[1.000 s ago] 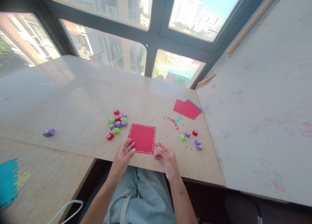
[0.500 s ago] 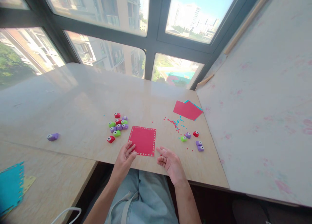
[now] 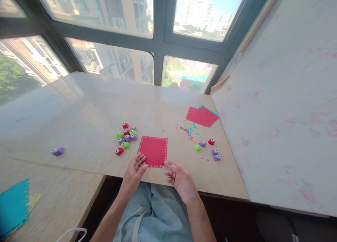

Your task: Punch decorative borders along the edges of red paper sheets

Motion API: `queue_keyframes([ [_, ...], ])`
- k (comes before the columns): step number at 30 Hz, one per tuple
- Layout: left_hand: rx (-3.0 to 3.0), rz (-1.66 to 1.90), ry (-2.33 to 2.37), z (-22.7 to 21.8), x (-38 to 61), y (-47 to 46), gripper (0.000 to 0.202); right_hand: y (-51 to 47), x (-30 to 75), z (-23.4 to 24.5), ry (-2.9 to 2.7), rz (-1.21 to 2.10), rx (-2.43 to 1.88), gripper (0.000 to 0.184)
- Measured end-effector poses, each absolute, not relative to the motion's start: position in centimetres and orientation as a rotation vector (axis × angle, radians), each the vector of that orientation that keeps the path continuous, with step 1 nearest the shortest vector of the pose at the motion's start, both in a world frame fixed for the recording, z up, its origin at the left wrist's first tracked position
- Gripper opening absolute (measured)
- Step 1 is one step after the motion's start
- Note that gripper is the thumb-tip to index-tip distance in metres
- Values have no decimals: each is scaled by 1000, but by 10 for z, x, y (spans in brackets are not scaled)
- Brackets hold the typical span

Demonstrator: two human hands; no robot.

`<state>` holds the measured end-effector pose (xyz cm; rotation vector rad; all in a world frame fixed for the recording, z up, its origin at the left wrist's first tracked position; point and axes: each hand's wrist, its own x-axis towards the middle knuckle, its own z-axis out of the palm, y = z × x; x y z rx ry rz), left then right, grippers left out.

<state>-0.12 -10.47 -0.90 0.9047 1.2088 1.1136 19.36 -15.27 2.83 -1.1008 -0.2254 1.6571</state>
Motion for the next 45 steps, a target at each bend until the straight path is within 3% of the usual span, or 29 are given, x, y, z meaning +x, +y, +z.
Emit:
queue_keyframes([
  [6,933,1125,1227,-8,0,-105,63,-151,193,22,-208,1652,-1079,32],
  [24,979,1101,1246,-9,-1,-105,60,-136,170,23,-716,1629,-1420,48],
  [32,969,1112,1245,-11,-2,-104,57,-132,164,17,-800,1511,-1527,30],
  [35,964,1130,1227,-7,-2,-107,57,-136,165,16,-807,1490,-1506,31],
  [41,764,1345,1132,4,-10,-121,39,-144,168,15,-808,1447,-1449,41],
  [45,569,1406,1155,8,-20,-128,37,-146,169,15,-788,1424,-1408,43],
])
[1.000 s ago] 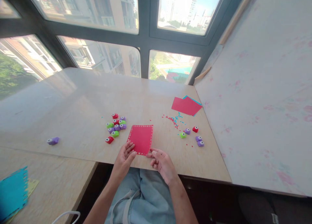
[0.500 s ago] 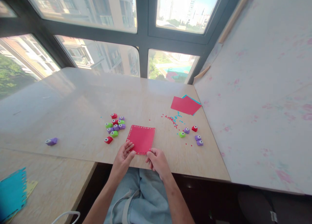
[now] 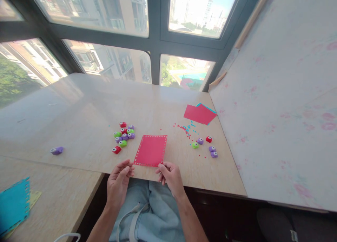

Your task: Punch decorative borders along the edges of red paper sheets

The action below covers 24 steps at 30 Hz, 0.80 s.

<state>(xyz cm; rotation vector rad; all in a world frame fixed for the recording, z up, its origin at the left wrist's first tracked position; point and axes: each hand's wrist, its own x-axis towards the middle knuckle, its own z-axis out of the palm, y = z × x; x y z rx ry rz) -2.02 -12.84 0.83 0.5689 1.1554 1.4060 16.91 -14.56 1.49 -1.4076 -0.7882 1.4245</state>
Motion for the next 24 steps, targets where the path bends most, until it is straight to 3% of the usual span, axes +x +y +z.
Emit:
queue_keyframes([
  [9,610,705,1091,23,-3,-157,51,-155,173,4,-838,1401,-1313,41],
  [24,332,911,1144,15,25,-151,48,-168,188,0,-882,1466,-1169,32],
])
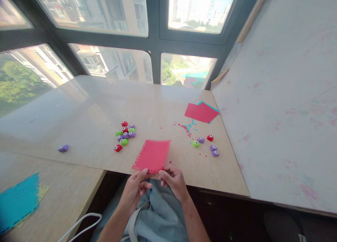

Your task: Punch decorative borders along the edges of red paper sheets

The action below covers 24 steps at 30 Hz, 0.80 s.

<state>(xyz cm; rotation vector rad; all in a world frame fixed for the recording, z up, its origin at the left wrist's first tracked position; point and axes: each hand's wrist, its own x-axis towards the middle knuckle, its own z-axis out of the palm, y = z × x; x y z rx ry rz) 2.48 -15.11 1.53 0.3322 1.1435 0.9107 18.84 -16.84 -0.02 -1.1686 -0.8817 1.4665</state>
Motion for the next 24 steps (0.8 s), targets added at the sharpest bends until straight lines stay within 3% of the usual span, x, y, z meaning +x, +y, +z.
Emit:
queue_keyframes([
  [9,371,1118,1227,20,19,-148,45,-168,189,5,-964,1486,-1232,40],
  [24,802,977,1276,19,3,-146,50,-164,185,2,-745,1422,-1264,40],
])
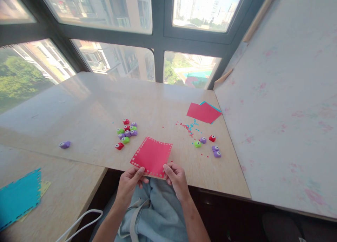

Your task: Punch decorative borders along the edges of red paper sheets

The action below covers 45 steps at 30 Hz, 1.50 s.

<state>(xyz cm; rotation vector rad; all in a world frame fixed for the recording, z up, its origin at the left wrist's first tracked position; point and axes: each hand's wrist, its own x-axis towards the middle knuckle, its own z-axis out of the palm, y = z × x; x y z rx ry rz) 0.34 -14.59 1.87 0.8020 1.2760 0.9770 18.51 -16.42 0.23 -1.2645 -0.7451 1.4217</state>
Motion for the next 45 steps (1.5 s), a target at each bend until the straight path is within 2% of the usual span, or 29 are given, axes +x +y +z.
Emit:
queue_keyframes([
  [8,868,1036,1256,11,-2,-150,48,-160,183,5,-708,1428,-1296,38],
  [20,960,1042,1159,17,-8,-154,48,-152,179,14,-694,1512,-1336,46],
  [25,977,1095,1273,23,-16,-151,43,-152,180,18,-660,1525,-1355,51],
  [29,938,1140,1380,19,-25,-149,40,-152,182,18,-632,1500,-1347,47],
  [37,721,1400,1579,18,-56,-143,40,-153,183,12,-602,1463,-1285,40],
  [45,570,1709,1701,41,-98,-134,33,-155,186,8,-655,1492,-1314,42],
])
